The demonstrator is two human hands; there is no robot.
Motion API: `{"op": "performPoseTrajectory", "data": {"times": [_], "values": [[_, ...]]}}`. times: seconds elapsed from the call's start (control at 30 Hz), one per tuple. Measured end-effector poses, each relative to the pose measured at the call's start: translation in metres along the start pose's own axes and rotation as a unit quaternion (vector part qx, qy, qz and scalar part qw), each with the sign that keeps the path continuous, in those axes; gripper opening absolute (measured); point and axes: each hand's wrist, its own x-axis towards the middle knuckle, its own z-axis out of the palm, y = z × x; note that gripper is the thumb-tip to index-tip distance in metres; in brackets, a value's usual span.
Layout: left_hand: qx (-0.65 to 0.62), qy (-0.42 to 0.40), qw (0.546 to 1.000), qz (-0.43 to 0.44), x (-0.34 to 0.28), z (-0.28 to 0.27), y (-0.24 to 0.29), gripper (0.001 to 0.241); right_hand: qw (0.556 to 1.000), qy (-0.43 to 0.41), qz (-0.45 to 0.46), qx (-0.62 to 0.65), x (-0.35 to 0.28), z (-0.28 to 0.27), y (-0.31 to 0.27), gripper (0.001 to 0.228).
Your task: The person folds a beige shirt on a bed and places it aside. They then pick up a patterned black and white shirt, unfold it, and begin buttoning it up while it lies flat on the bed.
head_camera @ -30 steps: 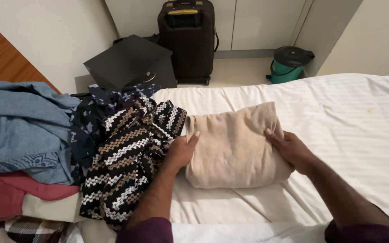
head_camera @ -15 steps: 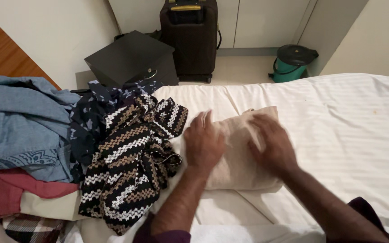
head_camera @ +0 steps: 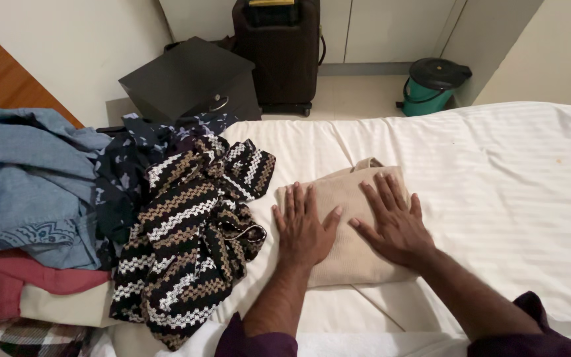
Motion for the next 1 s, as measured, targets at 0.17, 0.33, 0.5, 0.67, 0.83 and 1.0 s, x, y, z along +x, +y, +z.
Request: {"op": "performPoseTrajectory", "data": {"times": [0.17, 0.33, 0.5, 0.67, 0.83, 1.0], "values": [[-0.005, -0.007, 1.000, -0.007, 0.001, -0.001, 0.000, 0.088, 1.000, 0.011, 0.024, 0.016, 0.001, 0.002, 0.000, 0.094], [-0.007, -0.017, 1.000, -0.009, 0.002, 0.000, 0.000, 0.089, 0.999, 0.009, 0.041, 0.014, 0.003, 0.004, 0.001, 0.097], [-0.011, -0.007, 1.000, -0.008, 0.003, 0.003, -0.002, 0.089, 0.998, 0.022, 0.051, 0.032, 0.002, 0.006, 0.003, 0.100], [-0.036, 0.036, 0.999, -0.008, -0.002, 0.007, -0.005, 0.086, 0.997, 0.012, 0.054, 0.051, -0.003, 0.007, 0.006, 0.099], [-0.041, 0.125, 0.991, 0.004, -0.007, 0.003, -0.007, 0.078, 0.996, -0.025, 0.077, 0.044, -0.011, 0.006, 0.015, 0.098], [-0.124, 0.138, 0.974, -0.132, -0.014, -0.003, -0.008, 0.080, 0.992, -0.008, 0.092, 0.091, -0.025, -0.004, 0.021, 0.098]]}}
